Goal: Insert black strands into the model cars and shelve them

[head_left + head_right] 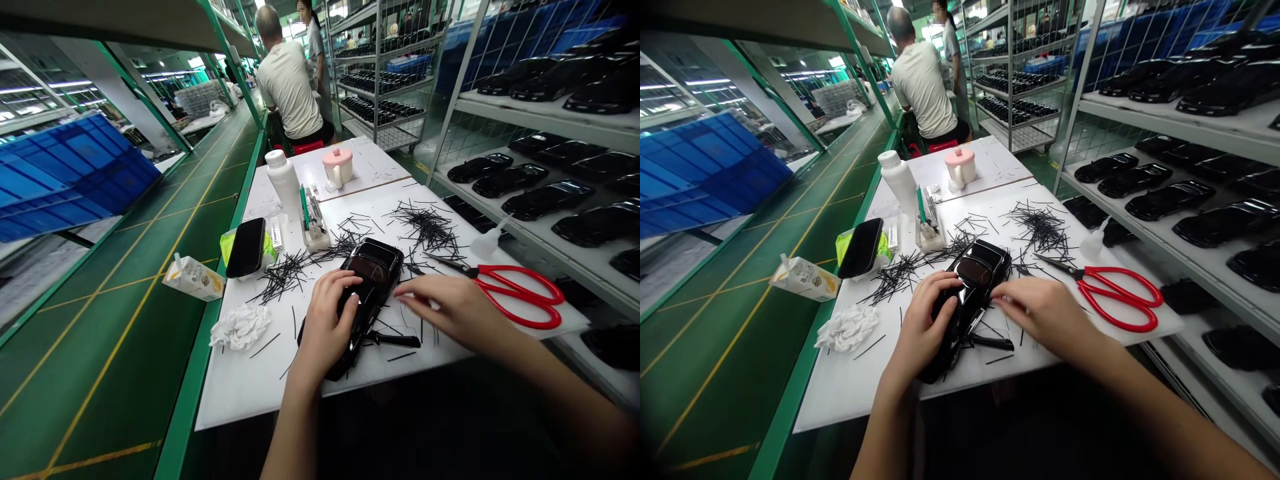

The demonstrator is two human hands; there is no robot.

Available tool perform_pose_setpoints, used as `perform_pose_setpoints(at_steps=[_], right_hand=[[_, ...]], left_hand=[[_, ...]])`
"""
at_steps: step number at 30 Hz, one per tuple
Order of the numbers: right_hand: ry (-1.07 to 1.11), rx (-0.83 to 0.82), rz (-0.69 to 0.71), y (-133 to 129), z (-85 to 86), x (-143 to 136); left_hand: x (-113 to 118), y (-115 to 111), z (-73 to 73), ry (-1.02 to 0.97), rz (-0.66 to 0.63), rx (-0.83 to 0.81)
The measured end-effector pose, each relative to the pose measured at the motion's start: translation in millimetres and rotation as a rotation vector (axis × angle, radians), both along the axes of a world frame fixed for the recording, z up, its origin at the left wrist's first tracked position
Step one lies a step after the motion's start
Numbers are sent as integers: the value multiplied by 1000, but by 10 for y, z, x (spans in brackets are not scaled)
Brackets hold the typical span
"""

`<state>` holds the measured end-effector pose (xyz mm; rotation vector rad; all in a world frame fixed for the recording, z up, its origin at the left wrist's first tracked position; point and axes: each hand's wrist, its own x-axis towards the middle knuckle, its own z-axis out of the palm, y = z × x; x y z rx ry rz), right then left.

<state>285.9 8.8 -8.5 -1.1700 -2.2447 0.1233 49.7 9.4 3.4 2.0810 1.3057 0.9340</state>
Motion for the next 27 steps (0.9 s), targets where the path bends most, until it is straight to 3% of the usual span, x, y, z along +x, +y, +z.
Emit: perform_pose_setpoints(at_steps=[3,8,16,27], right_hand=[[-28,54,157,83,-22,-227],[-150,215,207,217,-95,-317],[-240,437,223,212,-159,-301],[-120,466,265,276,-342,-367]], left_hand=[[-8,-8,1,-38,3,5],[-38,-28,-15,-155,7,14],[-41,-53,-35,-148,-19,40],[-47,-69,-49,-136,-30,48]])
